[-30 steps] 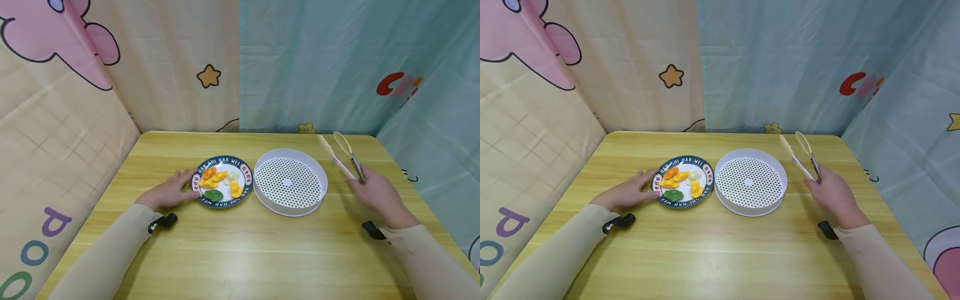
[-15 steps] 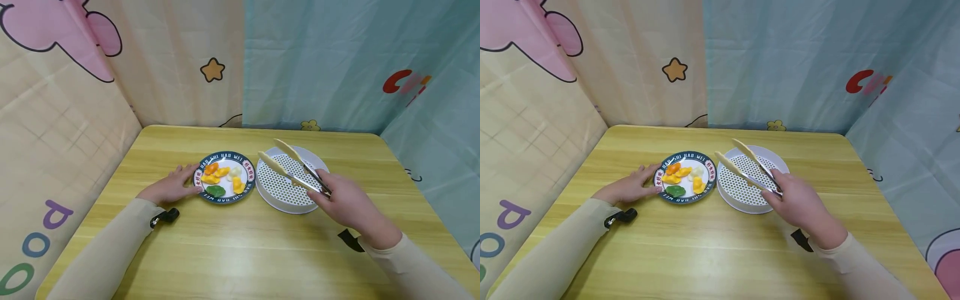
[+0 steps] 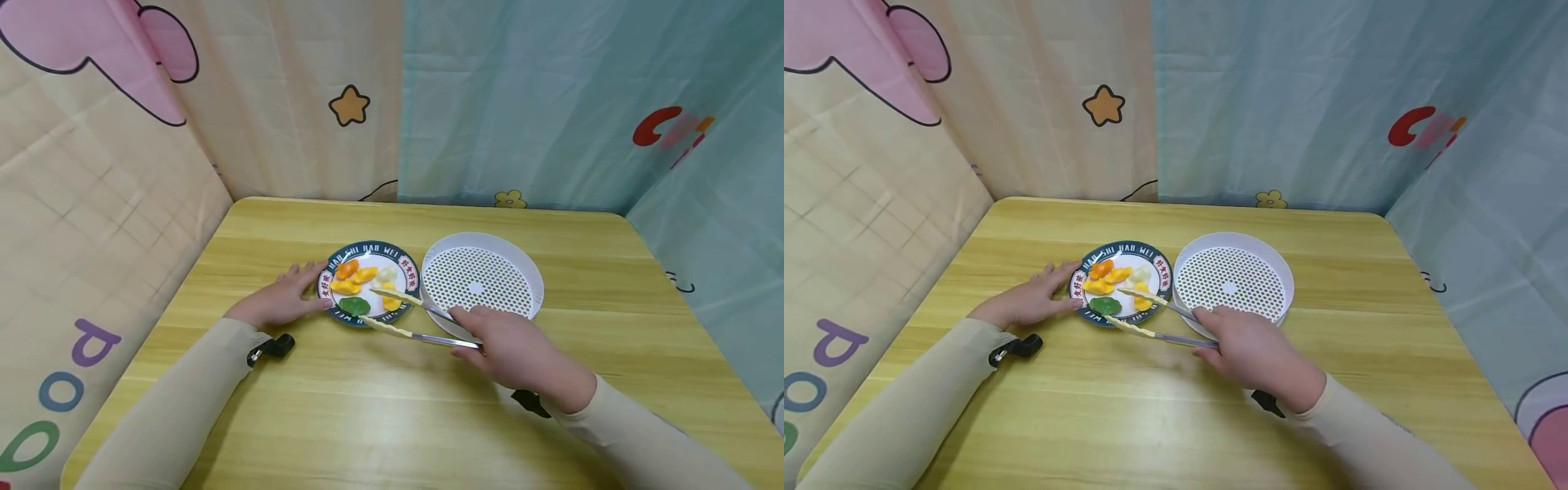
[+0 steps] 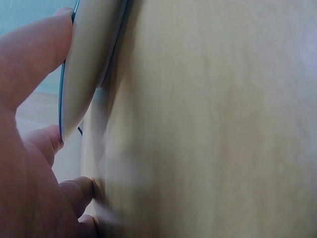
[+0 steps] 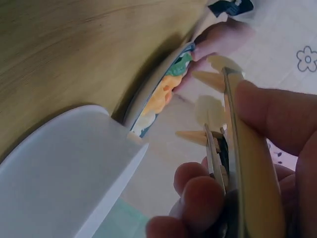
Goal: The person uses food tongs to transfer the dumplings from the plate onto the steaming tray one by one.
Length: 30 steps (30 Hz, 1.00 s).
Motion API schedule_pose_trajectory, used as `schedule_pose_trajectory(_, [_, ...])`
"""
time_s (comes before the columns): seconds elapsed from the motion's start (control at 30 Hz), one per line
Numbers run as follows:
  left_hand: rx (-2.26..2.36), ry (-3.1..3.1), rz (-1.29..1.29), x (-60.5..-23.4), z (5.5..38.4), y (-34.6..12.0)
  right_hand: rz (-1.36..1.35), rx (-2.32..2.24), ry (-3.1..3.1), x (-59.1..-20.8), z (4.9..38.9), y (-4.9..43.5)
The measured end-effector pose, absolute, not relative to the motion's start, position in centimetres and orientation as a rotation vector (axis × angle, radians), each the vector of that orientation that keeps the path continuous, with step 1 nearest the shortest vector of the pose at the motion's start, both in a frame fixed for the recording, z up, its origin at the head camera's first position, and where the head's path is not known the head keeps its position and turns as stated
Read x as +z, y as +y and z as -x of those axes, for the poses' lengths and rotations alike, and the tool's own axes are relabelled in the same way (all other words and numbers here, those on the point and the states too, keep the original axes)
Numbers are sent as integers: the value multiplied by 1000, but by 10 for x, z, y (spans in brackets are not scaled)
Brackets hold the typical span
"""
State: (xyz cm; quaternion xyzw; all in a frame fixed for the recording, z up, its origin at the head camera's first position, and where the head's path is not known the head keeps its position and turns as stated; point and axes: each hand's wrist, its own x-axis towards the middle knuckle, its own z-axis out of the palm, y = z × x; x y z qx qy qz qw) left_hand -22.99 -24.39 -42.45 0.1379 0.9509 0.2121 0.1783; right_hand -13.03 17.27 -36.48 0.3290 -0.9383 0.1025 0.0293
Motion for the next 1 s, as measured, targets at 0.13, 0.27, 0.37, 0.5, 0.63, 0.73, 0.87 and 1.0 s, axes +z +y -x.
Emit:
schedule_pose_trajectory(0.13, [596,2691,-404,-423,231,-242,-1041,283,-2864,-365,131,168])
schedule_pose_trajectory(0.27, [590,2694,-404,-423,231,-242,-1052,260,-2875,-364,134,167])
schedule_pose_trajectory(0.37, [588,2693,-398,-424,231,-242,-1056,226,-2893,-364,136,165])
schedule_pose_trajectory(0.5, [585,2688,-391,-424,231,-243,-1046,181,-2908,-365,139,161])
schedule_pose_trajectory(0.63, [584,2684,-394,-424,230,-243,-1034,156,-2916,-365,142,159])
schedule_pose_trajectory(0.73, [585,2683,-396,-424,231,-243,-1025,140,-2931,-365,144,157])
schedule_pose_trajectory(0.87, [586,2683,-391,-425,231,-243,-1009,122,-2951,-364,146,154])
schedule_pose_trajectory(1.0, [585,2686,-392,-425,232,-243,-994,98,-2960,-363,147,151])
